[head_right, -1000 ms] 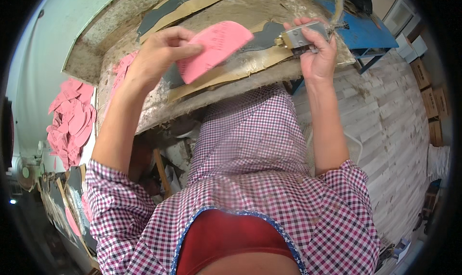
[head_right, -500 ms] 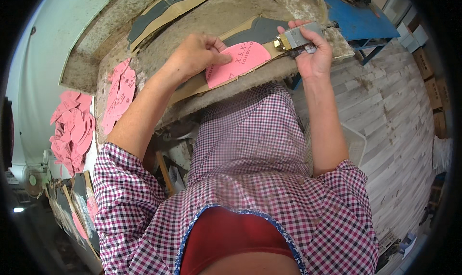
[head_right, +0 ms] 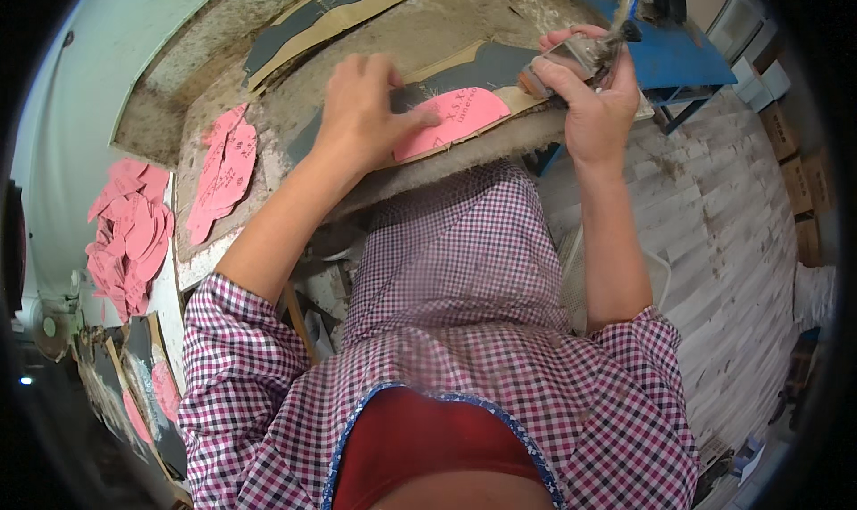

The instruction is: The person places pink insole cutouts onto grey sole pieces and uses a handheld stapler to fasten them together. The person repeatedly picks up a sole, aligns an insole, staples the pair, and sets the finished unit aside on the workbench.

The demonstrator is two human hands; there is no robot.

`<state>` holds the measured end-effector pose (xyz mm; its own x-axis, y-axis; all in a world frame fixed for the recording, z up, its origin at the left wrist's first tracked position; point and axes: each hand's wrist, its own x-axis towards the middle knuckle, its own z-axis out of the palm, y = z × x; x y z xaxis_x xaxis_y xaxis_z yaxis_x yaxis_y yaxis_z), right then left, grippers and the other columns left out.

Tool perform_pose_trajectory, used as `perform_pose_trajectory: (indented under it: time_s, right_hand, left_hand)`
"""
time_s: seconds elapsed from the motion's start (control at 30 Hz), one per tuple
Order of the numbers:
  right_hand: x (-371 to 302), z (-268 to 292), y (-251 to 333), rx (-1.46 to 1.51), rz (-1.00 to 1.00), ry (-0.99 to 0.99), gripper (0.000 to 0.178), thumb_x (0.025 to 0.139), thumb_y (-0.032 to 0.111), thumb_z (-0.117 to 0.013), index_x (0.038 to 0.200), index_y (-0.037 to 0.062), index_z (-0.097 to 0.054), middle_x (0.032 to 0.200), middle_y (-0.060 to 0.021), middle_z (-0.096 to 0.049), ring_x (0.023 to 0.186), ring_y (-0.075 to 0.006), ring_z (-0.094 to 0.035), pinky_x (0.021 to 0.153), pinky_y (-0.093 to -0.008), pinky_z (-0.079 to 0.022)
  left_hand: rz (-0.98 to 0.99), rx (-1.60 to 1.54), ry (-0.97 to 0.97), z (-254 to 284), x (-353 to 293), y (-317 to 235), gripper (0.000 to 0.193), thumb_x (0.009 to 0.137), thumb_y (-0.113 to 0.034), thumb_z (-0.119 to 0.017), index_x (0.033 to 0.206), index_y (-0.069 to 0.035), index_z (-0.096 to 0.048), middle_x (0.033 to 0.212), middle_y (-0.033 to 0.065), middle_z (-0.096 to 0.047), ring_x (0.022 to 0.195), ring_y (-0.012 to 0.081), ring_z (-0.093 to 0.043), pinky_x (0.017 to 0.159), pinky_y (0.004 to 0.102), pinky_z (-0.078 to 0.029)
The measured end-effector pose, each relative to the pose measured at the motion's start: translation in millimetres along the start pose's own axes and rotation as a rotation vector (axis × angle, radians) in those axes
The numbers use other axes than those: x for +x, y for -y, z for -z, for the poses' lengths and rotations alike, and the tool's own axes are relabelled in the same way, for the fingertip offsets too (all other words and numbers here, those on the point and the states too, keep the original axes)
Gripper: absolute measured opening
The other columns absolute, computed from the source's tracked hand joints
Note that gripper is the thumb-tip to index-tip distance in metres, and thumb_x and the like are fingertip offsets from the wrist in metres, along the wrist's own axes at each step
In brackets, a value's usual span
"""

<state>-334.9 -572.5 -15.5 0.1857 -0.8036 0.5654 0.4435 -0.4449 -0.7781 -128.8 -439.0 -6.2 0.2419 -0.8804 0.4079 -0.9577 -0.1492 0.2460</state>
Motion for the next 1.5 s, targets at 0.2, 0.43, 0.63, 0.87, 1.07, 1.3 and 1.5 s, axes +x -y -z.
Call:
perform_pose_trajectory:
  time_s: [0.2, 0.43, 0.63, 0.87, 1.07, 1.3, 1.5]
  right_hand:
    - [-27.3, -41.9, 5.2, 0.197, -0.108, 0.125, 0.044, 0.076, -0.008, -0.071, 0.114, 0.0045, -0.052, 0.105, -0.0099, -0.066, 0.100, -0.0220, -0.066, 0.085, -0.0348, -0.056]
    - [-53.6, -104.5, 10.5, 0.320, -0.191, 0.261, 0.045, 0.077, -0.007, -0.071, 0.115, 0.0052, -0.051, 0.105, -0.0103, -0.066, 0.094, -0.0176, -0.068, 0.077, -0.0306, -0.058]
    - [-31.6, -61.4, 3.7, 0.184, -0.112, 0.155, 0.042, 0.078, -0.007, -0.070, 0.114, 0.0036, -0.052, 0.104, -0.0119, -0.067, 0.098, -0.0216, -0.067, 0.082, -0.0343, -0.057]
    - [-1.4, -10.5, 6.4, 0.072, -0.051, 0.031, 0.043, 0.077, -0.009, -0.071, 0.114, 0.0008, -0.052, 0.106, -0.0123, -0.067, 0.101, -0.0228, -0.067, 0.089, -0.0353, -0.055]
    - [22.7, -31.4, 2.6, 0.116, 0.054, 0.066, 0.043, 0.076, -0.006, -0.074, 0.114, 0.0005, -0.052, 0.105, -0.0101, -0.067, 0.099, -0.0195, -0.067, 0.087, -0.0316, -0.054]
    - [36.4, -62.3, -26.9, -0.124, 0.113, 0.115, 0.037, 0.076, 0.001, -0.076, 0.107, 0.0044, -0.057, 0.099, -0.0040, -0.068, 0.083, -0.0098, -0.063, 0.071, -0.0257, -0.053]
    - [-0.8, -110.7, -20.7, 0.130, -0.064, 0.149, 0.041, 0.076, -0.002, -0.075, 0.110, 0.0055, -0.054, 0.101, -0.0069, -0.068, 0.090, -0.0130, -0.066, 0.075, -0.0274, -0.055]
  left_hand:
    - [0.357, -0.110, -0.068, 42.0, -58.2, 72.2, 0.055, 0.084, -0.037, -0.073, 0.116, 0.006, -0.061, 0.110, 0.0255, -0.057, 0.108, 0.0374, -0.054, 0.095, 0.0437, -0.044]
    - [0.432, -0.217, 0.077, 50.3, -64.2, 72.3, 0.047, 0.080, -0.029, -0.078, 0.104, 0.006, -0.059, 0.116, 0.0291, -0.057, 0.109, 0.0412, -0.056, 0.095, 0.0436, -0.045]
    - [0.252, -0.540, -0.074, 38.3, -57.7, 84.3, 0.030, 0.078, -0.018, -0.075, 0.088, -0.002, -0.051, 0.125, 0.0225, -0.057, 0.118, 0.0336, -0.053, 0.101, 0.0398, -0.042]
    - [0.297, -0.782, -0.052, 44.4, -46.2, 69.0, 0.024, 0.081, -0.016, -0.067, 0.090, -0.006, -0.046, 0.083, 0.0016, -0.054, 0.074, 0.0115, -0.049, 0.067, 0.0269, -0.043]
    - [0.647, -1.117, -0.043, 44.3, -56.1, 62.0, 0.043, 0.085, -0.017, -0.069, 0.117, 0.005, -0.049, 0.095, 0.0138, -0.063, 0.087, 0.0159, -0.061, 0.075, 0.0276, -0.050]
    - [0.798, -1.329, 0.168, 40.6, -61.4, 74.0, 0.054, 0.089, -0.016, -0.069, 0.130, 0.012, -0.048, 0.104, 0.0165, -0.067, 0.089, 0.0185, -0.068, 0.077, 0.0287, -0.056]
    - [0.674, -1.219, 0.051, 26.6, -70.6, 72.6, 0.035, 0.091, -0.005, -0.067, 0.124, 0.001, -0.058, 0.105, 0.0063, -0.067, 0.088, 0.0116, -0.064, 0.076, 0.0257, -0.054]
